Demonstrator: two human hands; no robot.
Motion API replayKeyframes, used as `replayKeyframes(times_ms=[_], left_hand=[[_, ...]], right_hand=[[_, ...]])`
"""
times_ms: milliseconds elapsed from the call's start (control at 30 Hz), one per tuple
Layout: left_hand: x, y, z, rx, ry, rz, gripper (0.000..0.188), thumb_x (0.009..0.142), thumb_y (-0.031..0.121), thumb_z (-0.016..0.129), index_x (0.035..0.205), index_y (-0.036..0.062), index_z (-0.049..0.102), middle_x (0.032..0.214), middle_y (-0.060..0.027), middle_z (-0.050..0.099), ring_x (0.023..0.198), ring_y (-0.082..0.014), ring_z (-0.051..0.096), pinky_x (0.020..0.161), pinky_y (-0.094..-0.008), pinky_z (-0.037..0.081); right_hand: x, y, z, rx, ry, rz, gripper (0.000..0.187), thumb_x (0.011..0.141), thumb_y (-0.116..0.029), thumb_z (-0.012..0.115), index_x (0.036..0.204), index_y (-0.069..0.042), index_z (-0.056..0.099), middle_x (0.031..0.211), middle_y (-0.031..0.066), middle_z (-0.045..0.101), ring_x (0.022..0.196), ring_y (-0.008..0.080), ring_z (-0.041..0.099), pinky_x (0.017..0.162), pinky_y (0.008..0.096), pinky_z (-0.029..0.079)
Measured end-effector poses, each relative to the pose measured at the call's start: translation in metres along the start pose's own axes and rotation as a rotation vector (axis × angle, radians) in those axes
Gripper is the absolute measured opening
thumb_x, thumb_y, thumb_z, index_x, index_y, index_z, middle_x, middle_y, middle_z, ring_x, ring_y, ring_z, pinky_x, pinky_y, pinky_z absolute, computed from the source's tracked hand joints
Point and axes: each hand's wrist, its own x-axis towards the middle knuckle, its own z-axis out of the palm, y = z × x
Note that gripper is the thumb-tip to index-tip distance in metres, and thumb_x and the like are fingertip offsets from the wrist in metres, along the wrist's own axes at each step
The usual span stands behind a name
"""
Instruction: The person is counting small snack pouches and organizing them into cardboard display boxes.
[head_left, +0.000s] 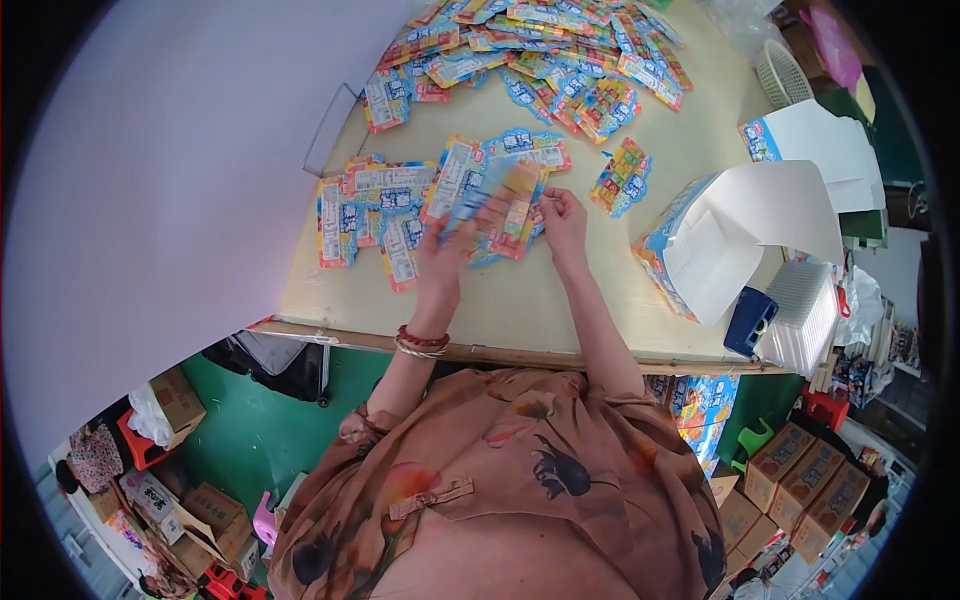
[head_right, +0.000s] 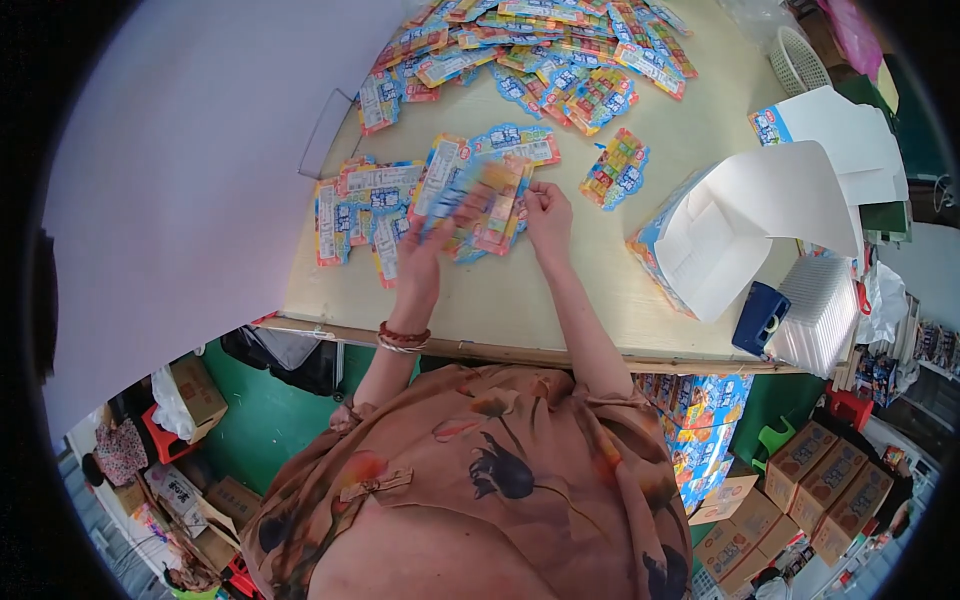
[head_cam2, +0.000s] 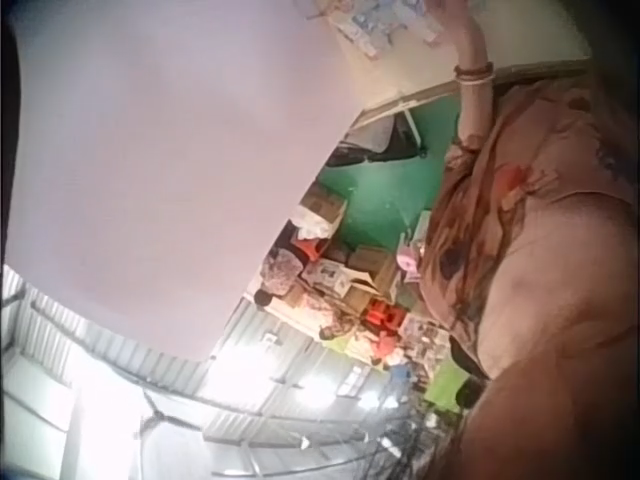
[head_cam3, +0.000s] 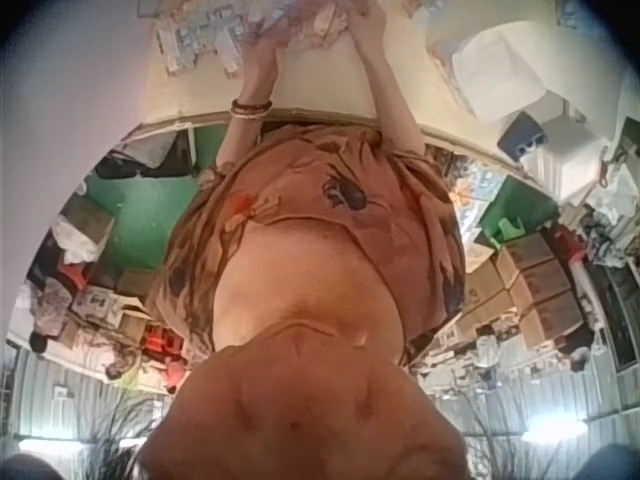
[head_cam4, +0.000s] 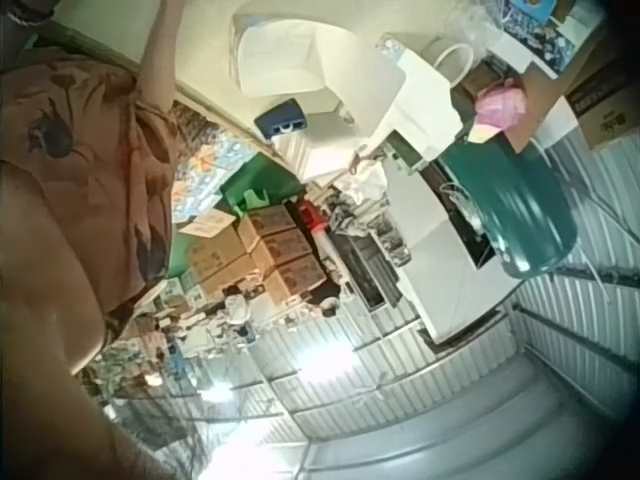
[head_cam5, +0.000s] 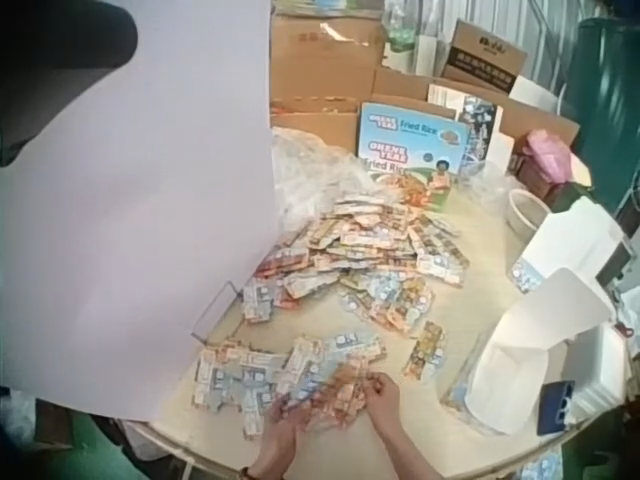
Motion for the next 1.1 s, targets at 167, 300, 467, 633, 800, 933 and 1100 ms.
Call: replayKeyframes(times_ms=[167, 300, 467, 633, 800, 933, 1100], left_hand=[[0.017, -0.041, -0.003, 0.239, -0.034, 0.259, 0.037, 0.082, 0.018, 0.073, 0.109, -0.0020, 0.056, 0.111, -0.0108, 0.059, 0.093, -0.0133, 0.056, 0.073, -0.0263, 0.047], [0.018, -0.032, -0.009, 0.453, -0.039, 0.146, 0.037, 0.080, 0.021, 0.074, 0.104, -0.0006, 0.058, 0.116, -0.0145, 0.056, 0.101, -0.0195, 0.054, 0.076, -0.0304, 0.047], [-0.005, -0.016, 0.006, 0.957, -0.103, 0.448, 0.047, 0.076, 0.035, 0.073, 0.108, 0.0031, 0.060, 0.125, -0.0110, 0.052, 0.124, -0.0278, 0.039, 0.099, -0.0508, 0.027], [-0.018, -0.021, 0.011, 1.130, -0.085, 0.847, 0.044, 0.076, 0.025, 0.074, 0.111, 0.0043, 0.058, 0.127, -0.0126, 0.050, 0.125, -0.0289, 0.041, 0.101, -0.0544, 0.026], [-0.032, -0.040, 0.009, 0.846, -0.424, 0.788, 0.038, 0.081, 0.005, 0.067, 0.115, 0.0016, 0.052, 0.118, -0.0167, 0.054, 0.108, -0.0343, 0.055, 0.091, -0.0424, 0.045], [-0.040, -0.006, 0.012, 0.641, -0.217, 0.465, 0.058, 0.083, 0.000, 0.062, 0.137, 0.0032, 0.041, 0.122, -0.0206, 0.055, 0.104, -0.0324, 0.060, 0.087, -0.0356, 0.049], [-0.036, 0.011, -0.033, 0.647, -0.158, 0.192, 0.077, 0.075, 0.013, 0.076, 0.140, 0.0023, 0.036, 0.104, -0.0134, 0.066, 0.093, -0.0201, 0.064, 0.079, -0.0336, 0.051]], right_hand=[[-0.029, -0.002, 0.013, 0.219, -0.013, 0.021, 0.013, 0.091, 0.000, 0.052, 0.103, 0.002, 0.057, 0.081, 0.0035, 0.062, 0.071, 0.0054, 0.057, 0.062, 0.0201, 0.044], [-0.048, -0.004, 0.015, 0.272, 0.020, 0.064, 0.012, 0.094, 0.000, 0.047, 0.105, 0.001, 0.052, 0.088, 0.0042, 0.060, 0.078, 0.0063, 0.056, 0.067, 0.0209, 0.045], [-0.058, -0.006, 0.021, 0.348, 0.037, 0.071, 0.012, 0.096, -0.001, 0.045, 0.107, 0.000, 0.049, 0.091, 0.0045, 0.058, 0.081, 0.0074, 0.056, 0.070, 0.0216, 0.046], [-0.067, 0.000, 0.022, 0.535, 0.056, 0.115, 0.013, 0.099, -0.005, 0.039, 0.111, -0.003, 0.044, 0.099, 0.0046, 0.053, 0.085, 0.0082, 0.054, 0.072, 0.0225, 0.046], [-0.067, 0.016, 0.018, 0.255, 0.096, -0.090, 0.015, 0.099, -0.005, 0.037, 0.113, -0.004, 0.042, 0.103, 0.0066, 0.053, 0.090, 0.0108, 0.054, 0.069, 0.0245, 0.049], [-0.058, -0.015, -0.005, 0.353, -0.055, 0.150, 0.031, 0.093, 0.000, 0.045, 0.123, -0.007, 0.039, 0.114, 0.0111, 0.054, 0.095, 0.0124, 0.057, 0.072, 0.0253, 0.051], [-0.032, -0.021, -0.049, 0.156, -0.199, -0.067, 0.046, 0.084, 0.006, 0.054, 0.128, -0.004, 0.050, 0.103, 0.0043, 0.059, 0.093, 0.0095, 0.057, 0.078, 0.0232, 0.048]])
